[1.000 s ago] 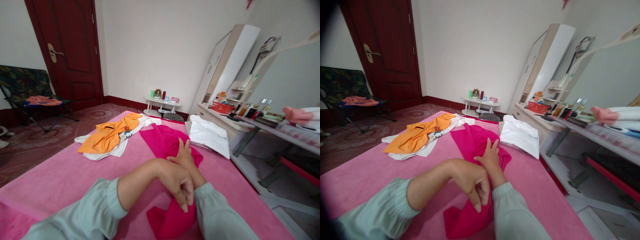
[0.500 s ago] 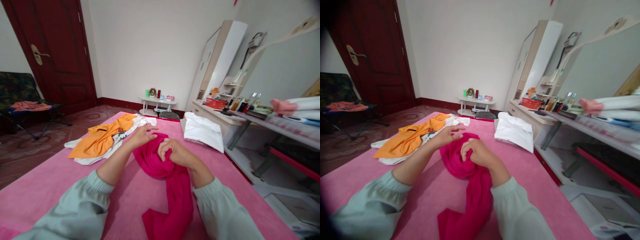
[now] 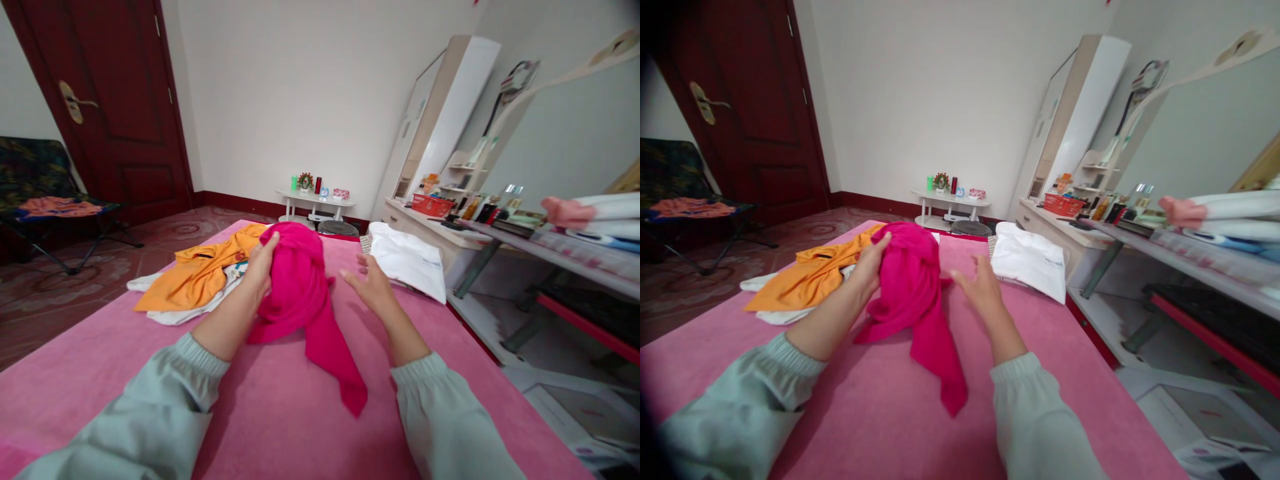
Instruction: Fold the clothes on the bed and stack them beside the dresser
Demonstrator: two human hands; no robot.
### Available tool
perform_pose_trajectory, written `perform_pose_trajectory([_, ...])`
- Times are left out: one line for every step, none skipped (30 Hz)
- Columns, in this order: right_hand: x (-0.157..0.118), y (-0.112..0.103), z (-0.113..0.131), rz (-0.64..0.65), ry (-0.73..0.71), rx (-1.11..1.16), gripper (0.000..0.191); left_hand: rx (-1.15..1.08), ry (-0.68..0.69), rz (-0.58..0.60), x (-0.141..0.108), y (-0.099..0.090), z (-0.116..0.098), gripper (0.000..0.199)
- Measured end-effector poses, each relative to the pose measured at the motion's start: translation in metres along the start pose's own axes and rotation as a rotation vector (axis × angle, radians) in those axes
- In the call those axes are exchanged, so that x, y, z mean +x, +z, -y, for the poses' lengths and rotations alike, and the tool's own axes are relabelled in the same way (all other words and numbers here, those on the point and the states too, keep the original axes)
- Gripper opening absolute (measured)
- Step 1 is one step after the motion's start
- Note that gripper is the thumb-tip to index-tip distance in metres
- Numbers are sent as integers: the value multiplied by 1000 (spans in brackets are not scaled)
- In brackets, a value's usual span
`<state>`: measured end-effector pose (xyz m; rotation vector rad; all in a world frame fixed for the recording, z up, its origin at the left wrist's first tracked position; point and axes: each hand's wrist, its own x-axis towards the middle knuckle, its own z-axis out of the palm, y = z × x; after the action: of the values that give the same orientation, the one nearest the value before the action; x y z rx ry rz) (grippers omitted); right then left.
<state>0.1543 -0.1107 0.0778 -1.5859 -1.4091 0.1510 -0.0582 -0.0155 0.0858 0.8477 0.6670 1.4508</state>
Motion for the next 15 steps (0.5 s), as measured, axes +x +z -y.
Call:
perform_pose_trajectory([-5, 8, -5, 119, 80, -21, 71, 16, 32, -118, 9, -9, 0, 24])
perform_pose_trajectory([-11, 17, -9, 232, 132, -48, 78, 54, 47, -200, 16, -18, 1, 20])
perform_pose_trajectory([-18, 25, -11, 320, 146, -82, 82, 101, 44, -250, 22, -27, 3, 17])
perform_pose_trajectory([-25, 34, -11, 373, 126, -118, 82, 146, 31, -272, 26, -35, 5, 17])
perform_pose_trajectory([-30, 41, -12, 397, 86, -146, 77, 181, 14, -274, 29, -41, 7, 18])
perform_pose_trajectory([-33, 47, -12, 407, 42, -155, 64, 204, -3, -265, 31, -45, 9, 20])
perform_pose_trajectory([-34, 50, -12, 408, 11, -138, 46, 215, -14, -252, 32, -48, 10, 22])
perform_pose_trajectory([-32, 50, -13, 396, 6, -89, 30, 220, -9, -242, 33, -49, 11, 24])
perform_pose_trajectory([-28, 46, -14, 357, 30, -8, 19, 228, 12, -239, 33, -49, 10, 26])
perform_pose_trajectory([-22, 39, -16, 279, 79, 99, 15, 239, 45, -242, 35, -49, 8, 27])
perform_pose_trajectory([-15, 29, -18, 162, 136, 228, 15, 252, 80, -251, 36, -50, 6, 29])
perform_pose_trajectory([-7, 17, -19, 14, 193, 367, 17, 268, 112, -254, 38, -51, 4, 31])
perform_pose_trajectory([1, 3, -20, -141, 232, 508, 20, 292, 136, -244, 40, -53, 2, 33])
perform_pose_trajectory([7, -11, -20, -279, 250, 636, 24, 323, 152, -220, 41, -54, 1, 35])
perform_pose_trajectory([13, -24, -19, -400, 247, 738, 27, 360, 159, -179, 42, -54, 0, 37])
